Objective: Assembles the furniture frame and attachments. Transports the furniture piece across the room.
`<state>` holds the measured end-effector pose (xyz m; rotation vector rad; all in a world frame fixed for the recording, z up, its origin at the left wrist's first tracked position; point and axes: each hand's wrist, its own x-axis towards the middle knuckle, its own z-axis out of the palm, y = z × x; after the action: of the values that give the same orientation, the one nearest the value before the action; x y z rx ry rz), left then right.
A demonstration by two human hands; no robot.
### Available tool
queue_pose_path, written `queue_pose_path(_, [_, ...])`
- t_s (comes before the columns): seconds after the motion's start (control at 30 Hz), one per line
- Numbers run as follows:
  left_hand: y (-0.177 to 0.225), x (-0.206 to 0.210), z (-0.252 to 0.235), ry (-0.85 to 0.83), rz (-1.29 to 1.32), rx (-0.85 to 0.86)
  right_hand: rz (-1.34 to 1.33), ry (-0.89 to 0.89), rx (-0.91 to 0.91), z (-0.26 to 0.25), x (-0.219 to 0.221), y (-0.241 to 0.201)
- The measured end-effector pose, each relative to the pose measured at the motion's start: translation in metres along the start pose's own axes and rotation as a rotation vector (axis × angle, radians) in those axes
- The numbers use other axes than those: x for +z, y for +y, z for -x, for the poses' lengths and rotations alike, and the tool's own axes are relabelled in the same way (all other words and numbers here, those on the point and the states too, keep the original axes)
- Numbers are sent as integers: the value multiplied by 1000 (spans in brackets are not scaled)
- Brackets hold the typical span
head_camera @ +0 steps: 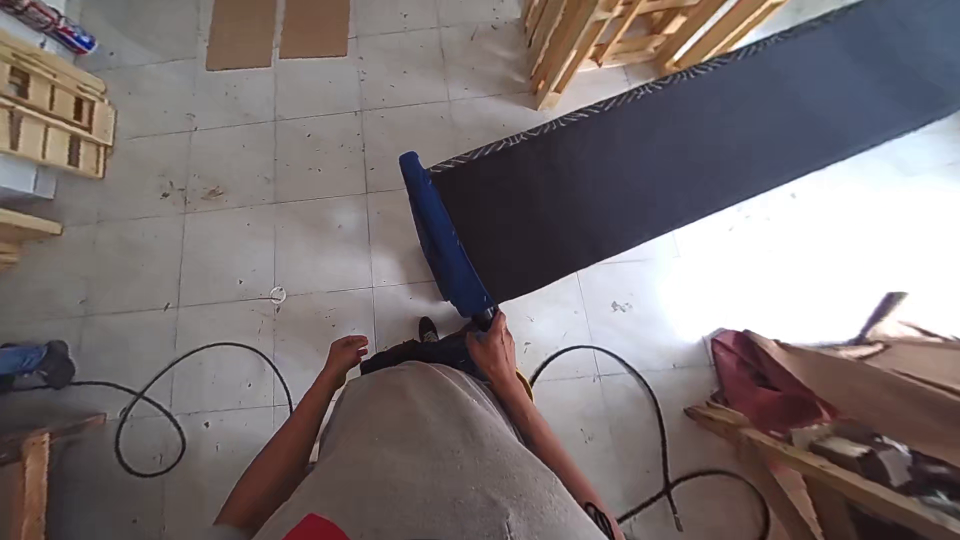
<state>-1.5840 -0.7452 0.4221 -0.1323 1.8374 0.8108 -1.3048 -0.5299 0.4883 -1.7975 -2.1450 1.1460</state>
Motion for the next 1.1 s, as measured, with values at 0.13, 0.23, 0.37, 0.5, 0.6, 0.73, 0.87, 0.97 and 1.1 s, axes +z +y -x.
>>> queue_pose_path(0.13, [-57,-17,-7,-60,-185,76,-540,-312,259,-31,-6,1])
queue_pose_path(0.23, [-91,-30,-16,-67,-304,98,37,-175,152,-25,-18,-15])
queue_pose_path(0.37, [-123,-34,-14,-15,-245,-3,-360,-157,157,-28,-1,-3])
queue_pose_path(0.5, [-136,-35,-21,-42,-243,-24,68,-180,92,-27,-18,-18])
queue_pose_path(0.6, [-132,-32,-24,9,-146,-8,66,-29,60,-21,-5,-17])
queue_pose_path(0.73, [-124,-26,-22,-28,-74,2,-320,-298,139,-37,-10,1])
queue_pose_path(0.87, [-126,-28,-33,-45,-135,79,80,-68,128,-29,-5,-16])
queue_pose_path(0.97, [-130,-28,-32,-31,-101,34,-450,-385,189,-44,-11,5])
queue_pose_path(1.1, [-132,-37,-23,-41,-169,29,161,-114,97,-27,-15,-21])
